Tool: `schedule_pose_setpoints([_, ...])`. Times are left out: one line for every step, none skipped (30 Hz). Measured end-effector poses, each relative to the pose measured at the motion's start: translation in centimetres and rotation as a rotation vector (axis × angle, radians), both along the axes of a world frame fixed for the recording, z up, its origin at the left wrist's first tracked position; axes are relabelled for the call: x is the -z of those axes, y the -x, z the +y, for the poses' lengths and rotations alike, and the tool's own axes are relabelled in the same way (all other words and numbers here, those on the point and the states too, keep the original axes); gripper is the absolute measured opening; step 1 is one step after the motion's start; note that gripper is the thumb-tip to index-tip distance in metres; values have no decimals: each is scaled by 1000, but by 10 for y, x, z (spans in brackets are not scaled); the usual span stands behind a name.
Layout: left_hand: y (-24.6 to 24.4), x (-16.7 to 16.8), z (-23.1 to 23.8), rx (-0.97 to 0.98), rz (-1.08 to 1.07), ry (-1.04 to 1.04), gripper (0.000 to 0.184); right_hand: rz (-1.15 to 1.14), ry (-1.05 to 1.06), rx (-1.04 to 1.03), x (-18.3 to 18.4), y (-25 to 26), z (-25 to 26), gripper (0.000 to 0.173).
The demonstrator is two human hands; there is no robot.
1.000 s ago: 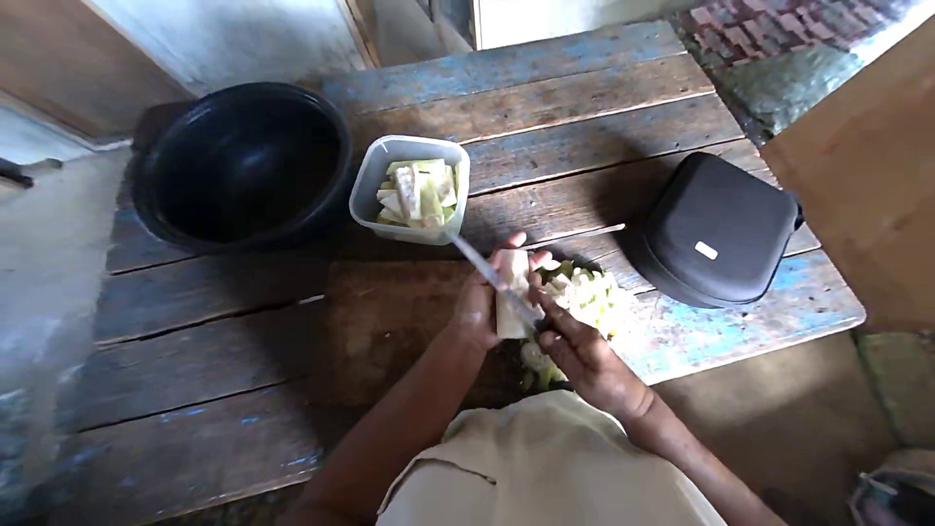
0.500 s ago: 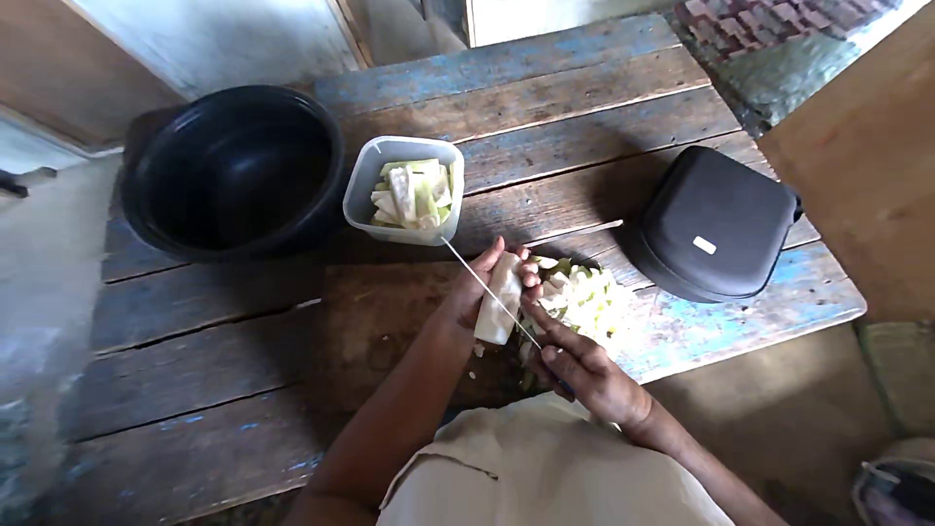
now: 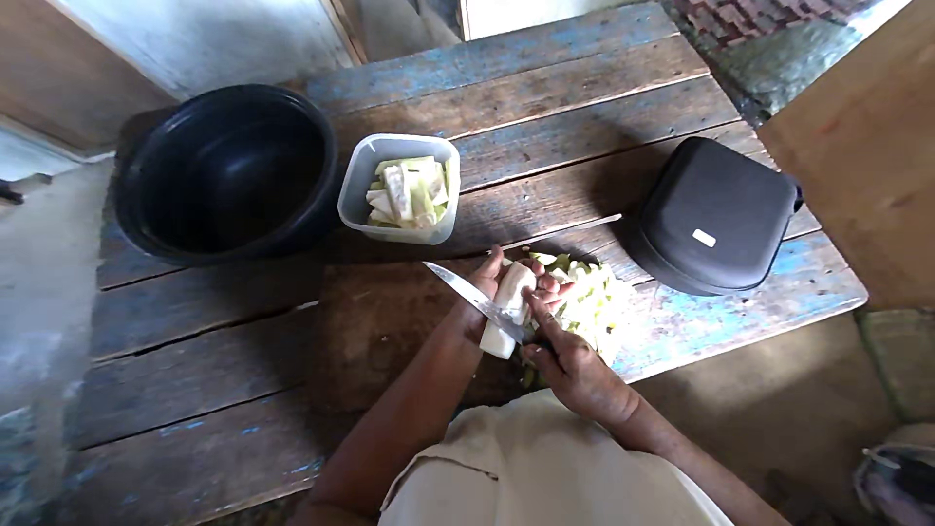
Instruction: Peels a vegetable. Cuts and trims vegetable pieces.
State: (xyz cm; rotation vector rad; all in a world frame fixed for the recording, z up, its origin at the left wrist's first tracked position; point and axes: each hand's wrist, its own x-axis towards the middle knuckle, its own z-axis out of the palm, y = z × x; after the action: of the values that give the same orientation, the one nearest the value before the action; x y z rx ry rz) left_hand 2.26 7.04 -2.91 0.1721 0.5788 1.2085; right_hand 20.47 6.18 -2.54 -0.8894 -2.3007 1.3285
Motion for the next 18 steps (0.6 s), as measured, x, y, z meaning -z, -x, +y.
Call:
schedule_pose_setpoints([0,2,-1,-4,19,-22,92,-18,12,12,0,0,-1,58])
schedule_pose_setpoints([-1,2,-2,-4,31,-40,99,-30,18,31,0,1,-2,58])
schedule_pose_setpoints([-1,3,-3,-5,35,-53,105,-29,6,54,0,1,-3,58])
schedule_pose_setpoints([0,3,-4,3,43,-66,108,-14,-19,77,2,2,-4,58])
schedule_pose_setpoints([-1,2,-6,0,78,-62,109,-1,-40,99,4,3,-5,57])
schedule_pose_setpoints([-4,-2,-8,-24,162,-17,108,7,-54,121,6,3,-6,55])
schedule_pose_setpoints([-6,-8,-10,-39,251,42,106,6,-55,140,7,4,-6,54])
schedule_pose_setpoints([-9,-14,-10,-55,312,106,102,2,-42,149,7,4,-5,53])
schedule_pose_setpoints([-13,-21,-11,-80,345,152,98,6,-31,154,8,4,-4,53])
schedule_pose_setpoints([-16,-26,-11,-102,342,181,94,19,-26,163,10,4,-4,51])
schedule_pose_setpoints([-19,-31,-12,-119,330,201,91,42,-27,174,12,4,-3,49])
schedule_pose_setpoints([-21,-30,-13,-120,307,190,90,74,-32,186,15,5,-1,47])
schedule_pose_setpoints([-22,-23,-15,-97,285,165,90,104,-35,195,18,5,0,44])
schedule_pose_setpoints([-22,-18,-15,-77,268,145,92,126,-37,200,21,5,1,43])
schedule_pose_setpoints([-23,-15,-14,-57,249,133,94,129,-40,208,22,4,1,43])
schedule_pose_setpoints([-22,-13,-13,-27,207,110,95,117,-50,220,23,4,1,42])
schedule_pose_setpoints([-21,-10,-13,-6,162,86,94,102,-58,232,22,3,1,42])
schedule_pose_setpoints([-19,-6,-15,9,121,63,90,89,-54,237,20,2,1,42])
